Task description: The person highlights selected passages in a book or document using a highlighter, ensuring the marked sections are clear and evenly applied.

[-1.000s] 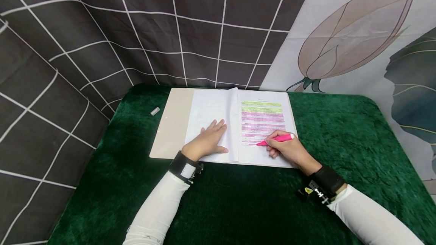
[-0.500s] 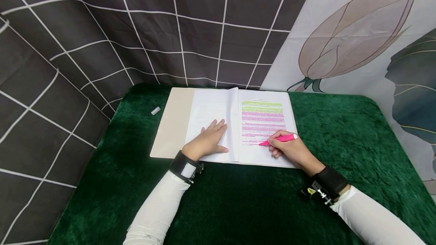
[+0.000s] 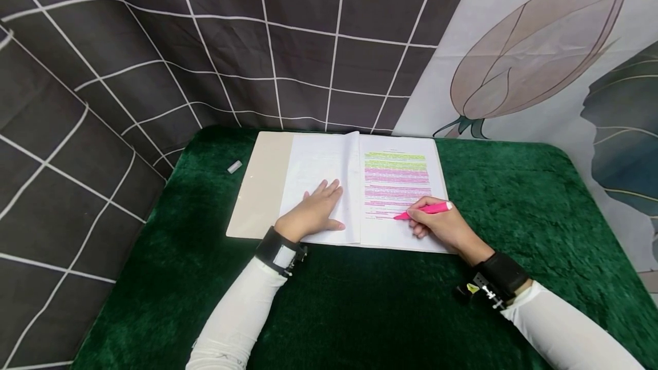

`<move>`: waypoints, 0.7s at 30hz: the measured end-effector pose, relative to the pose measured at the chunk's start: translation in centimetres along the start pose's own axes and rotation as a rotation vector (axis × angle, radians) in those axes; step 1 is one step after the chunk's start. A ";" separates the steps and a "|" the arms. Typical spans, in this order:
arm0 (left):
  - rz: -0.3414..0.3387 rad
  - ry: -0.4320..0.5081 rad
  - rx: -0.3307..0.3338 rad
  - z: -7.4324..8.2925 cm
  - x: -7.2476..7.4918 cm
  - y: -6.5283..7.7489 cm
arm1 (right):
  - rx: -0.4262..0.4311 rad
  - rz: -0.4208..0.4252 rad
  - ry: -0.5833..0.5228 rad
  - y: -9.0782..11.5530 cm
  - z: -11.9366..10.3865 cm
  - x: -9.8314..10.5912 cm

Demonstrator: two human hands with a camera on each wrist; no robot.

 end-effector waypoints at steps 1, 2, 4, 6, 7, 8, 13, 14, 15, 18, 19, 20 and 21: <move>-0.001 -0.002 0.000 0.0 0.0 0.0 | 0.000 0.000 0.003 0.0 0.0 0.1; -0.002 -0.004 0.001 0.0 0.0 0.0 | -0.001 0.000 0.007 0.0 0.0 0.1; 0.002 -0.007 0.001 0.0 0.0 -0.1 | -0.004 0.003 0.010 0.0 0.1 0.3; 0.004 -0.007 0.001 0.0 0.0 -0.1 | -0.007 0.007 0.016 0.0 0.2 0.4; 0.004 -0.007 0.001 0.0 0.0 -0.1 | -0.007 0.006 0.020 0.0 0.2 0.5; 0.005 -0.005 0.000 0.0 0.0 -0.1 | -0.006 0.006 0.023 0.0 0.2 0.5; -0.002 -0.007 0.001 0.0 -0.1 -0.1 | -0.013 0.015 0.048 0.0 0.3 0.8; -0.004 -0.008 0.001 0.0 -0.1 -0.1 | -0.017 0.019 0.049 0.0 0.3 0.9; -0.003 -0.008 0.002 0.0 -0.1 0.0 | -0.021 0.022 0.052 0.0 0.3 1.0; 0.002 -0.005 0.005 0.0 -0.1 0.0 | -0.009 0.023 0.053 0.2 0.2 1.0; 0.004 -0.005 0.005 0.0 0.0 0.1 | -0.002 0.020 0.051 0.2 0.1 1.0; 0.006 -0.007 0.005 0.1 0.0 0.1 | 0.003 0.016 0.050 0.3 0.1 1.0; 0.009 -0.007 0.005 0.1 0.1 0.1 | 0.010 0.013 0.051 0.3 0.1 1.0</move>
Point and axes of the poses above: each hand's wrist, its own y-axis away from the middle knuckle, its own x-axis out of the back of the hand, z = x × y, the point moved 9 cm from there along -y, towards the middle knuckle, and after that the axes turned 13 degrees about -y, right-handed, at the moved point
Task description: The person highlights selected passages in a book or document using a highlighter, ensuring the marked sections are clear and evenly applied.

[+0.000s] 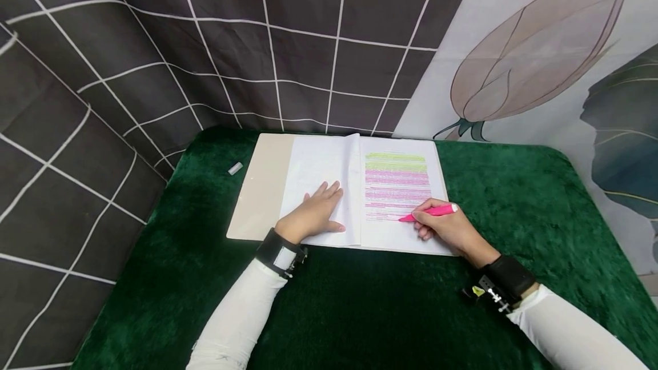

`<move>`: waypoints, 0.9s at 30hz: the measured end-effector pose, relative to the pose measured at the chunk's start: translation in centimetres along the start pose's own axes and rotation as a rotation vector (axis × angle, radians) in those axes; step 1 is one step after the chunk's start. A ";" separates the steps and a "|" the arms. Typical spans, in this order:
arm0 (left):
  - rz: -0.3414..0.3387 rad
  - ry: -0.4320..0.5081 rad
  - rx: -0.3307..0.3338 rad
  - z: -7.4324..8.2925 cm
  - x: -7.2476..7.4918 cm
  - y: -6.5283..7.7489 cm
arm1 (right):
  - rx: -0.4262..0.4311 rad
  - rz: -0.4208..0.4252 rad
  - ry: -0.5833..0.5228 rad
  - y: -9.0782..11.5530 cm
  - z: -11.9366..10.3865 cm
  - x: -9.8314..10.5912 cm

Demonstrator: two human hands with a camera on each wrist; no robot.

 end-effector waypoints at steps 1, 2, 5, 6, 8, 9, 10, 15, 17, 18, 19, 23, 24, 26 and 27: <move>-0.001 0.002 0.000 0.0 -0.1 0.1 | 0.001 0.000 -0.002 0.1 0.1 0.0; -0.002 0.001 0.001 0.0 -0.1 0.1 | 0.001 0.002 -0.003 0.1 0.1 0.0; 0.007 -0.005 0.000 0.0 -0.1 0.1 | -0.002 0.015 -0.004 0.1 0.3 0.2; 0.010 -0.003 0.001 0.0 -0.1 0.0 | -0.002 0.021 -0.002 0.1 0.3 0.3; 0.015 0.000 0.002 0.0 -0.1 -0.1 | -0.003 0.030 0.001 0.0 0.3 0.5; 0.014 0.002 0.002 0.0 -0.1 -0.1 | -0.006 0.029 0.001 0.0 0.3 0.5; 0.012 0.004 0.003 0.0 -0.1 -0.1 | -0.010 0.026 0.002 0.0 0.3 0.5; 0.006 0.011 0.001 0.0 -0.1 0.0 | -0.023 0.019 0.003 0.0 0.5 0.6; 0.006 0.010 -0.001 0.0 0.0 0.0 | -0.020 0.023 0.006 0.0 0.4 0.7; 0.007 0.008 -0.002 0.0 0.0 0.0 | -0.018 0.025 0.007 0.0 0.4 0.7; 0.008 0.007 -0.003 0.0 0.0 0.0 | -0.016 0.027 0.008 0.0 0.4 0.8; 0.009 0.007 -0.006 0.0 0.1 0.1 | -0.011 0.026 -0.006 0.1 0.3 0.8; 0.008 0.008 -0.006 0.0 0.1 0.1 | -0.012 0.028 -0.012 0.1 0.4 0.8; 0.007 0.010 -0.006 0.0 0.1 0.1 | -0.015 0.030 -0.020 0.1 0.4 0.9; 0.007 0.010 -0.007 0.0 0.1 0.1 | -0.012 0.024 -0.016 0.2 0.4 0.9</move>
Point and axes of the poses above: each hand's wrist, its own y-axis away from the middle knuckle, its own x-axis out of the back of the hand, z = x × y, the point moved 9 cm from there along -y, towards the middle knuckle, and after that the axes turned 13 degrees about -y, right-handed, at the moved point
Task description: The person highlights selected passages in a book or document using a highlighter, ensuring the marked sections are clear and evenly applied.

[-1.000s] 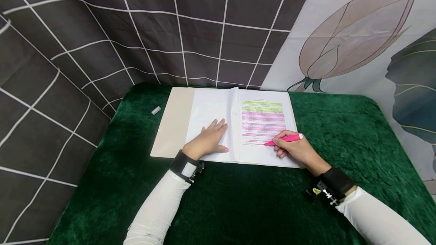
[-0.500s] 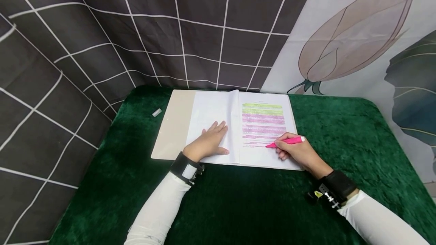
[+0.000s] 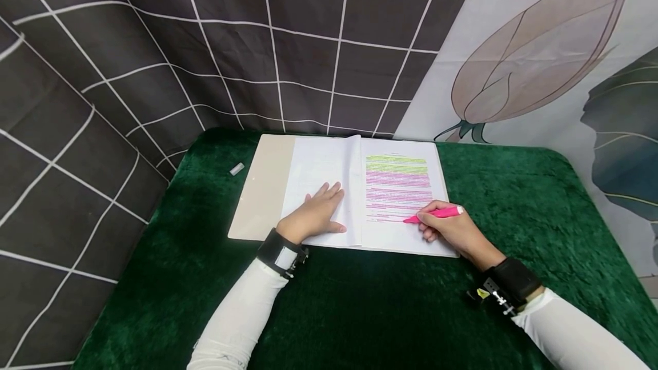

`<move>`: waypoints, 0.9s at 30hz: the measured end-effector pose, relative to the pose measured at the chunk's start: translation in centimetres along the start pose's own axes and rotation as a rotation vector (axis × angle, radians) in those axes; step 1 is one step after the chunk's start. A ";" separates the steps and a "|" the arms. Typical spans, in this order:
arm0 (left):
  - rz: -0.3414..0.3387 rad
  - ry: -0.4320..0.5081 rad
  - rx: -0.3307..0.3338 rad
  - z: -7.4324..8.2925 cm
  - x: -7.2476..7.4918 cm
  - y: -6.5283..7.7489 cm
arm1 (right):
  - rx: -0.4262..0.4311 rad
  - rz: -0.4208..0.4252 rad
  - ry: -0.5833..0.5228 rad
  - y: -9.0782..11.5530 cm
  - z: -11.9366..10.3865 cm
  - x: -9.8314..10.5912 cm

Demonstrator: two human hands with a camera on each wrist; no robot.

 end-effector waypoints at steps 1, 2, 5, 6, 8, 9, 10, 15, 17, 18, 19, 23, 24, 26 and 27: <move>0.000 -0.001 -0.001 0.0 0.0 0.0 | -0.003 0.003 -0.001 0.0 0.1 0.1; 0.000 0.000 -0.001 0.0 0.0 0.0 | -0.004 0.002 0.003 0.0 0.1 0.1; 0.000 0.001 -0.004 0.0 0.0 0.0 | -0.008 0.005 0.010 0.1 0.2 0.2; 0.000 0.001 -0.005 0.0 0.0 0.0 | -0.005 0.001 0.015 0.1 0.1 0.2; -0.001 0.004 -0.006 0.0 -0.1 0.0 | 0.000 0.000 0.020 0.2 0.1 0.3; -0.002 0.003 -0.006 0.0 -0.1 0.0 | 0.004 -0.002 0.020 0.2 0.0 0.3; -0.002 0.004 -0.005 0.0 -0.1 0.0 | 0.008 -0.004 0.021 0.2 0.0 0.3; -0.006 0.005 0.001 -0.1 -0.2 -0.1 | 0.015 -0.013 0.020 0.4 -0.1 0.5; -0.008 0.003 0.003 -0.2 -0.2 -0.1 | 0.014 -0.016 0.021 0.4 -0.2 0.5; -0.008 0.003 0.003 -0.2 -0.2 -0.1 | 0.014 -0.016 0.023 0.4 -0.2 0.6; -0.009 0.003 0.003 -0.2 -0.2 -0.2 | 0.014 -0.019 0.024 0.4 -0.2 0.6; -0.010 0.003 -0.002 -0.2 -0.2 -0.2 | 0.012 -0.018 0.019 0.4 -0.2 0.8; -0.010 0.004 -0.003 -0.2 -0.2 -0.2 | 0.013 -0.016 0.018 0.4 -0.2 0.8; -0.010 0.004 -0.005 -0.1 -0.1 -0.1 | 0.013 -0.016 0.014 0.5 -0.2 1.0; -0.011 0.003 -0.005 -0.1 -0.1 -0.1 | 0.015 -0.015 0.014 0.5 -0.2 1.0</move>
Point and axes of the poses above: each hand's wrist, its own y-axis away from the middle knuckle, its own x-axis out of the back of the hand, z = x × y, the point moved 9 cm from there along -y, towards the middle knuckle, and after that the axes turned 13 degrees about -y, right-handed, at the moved point
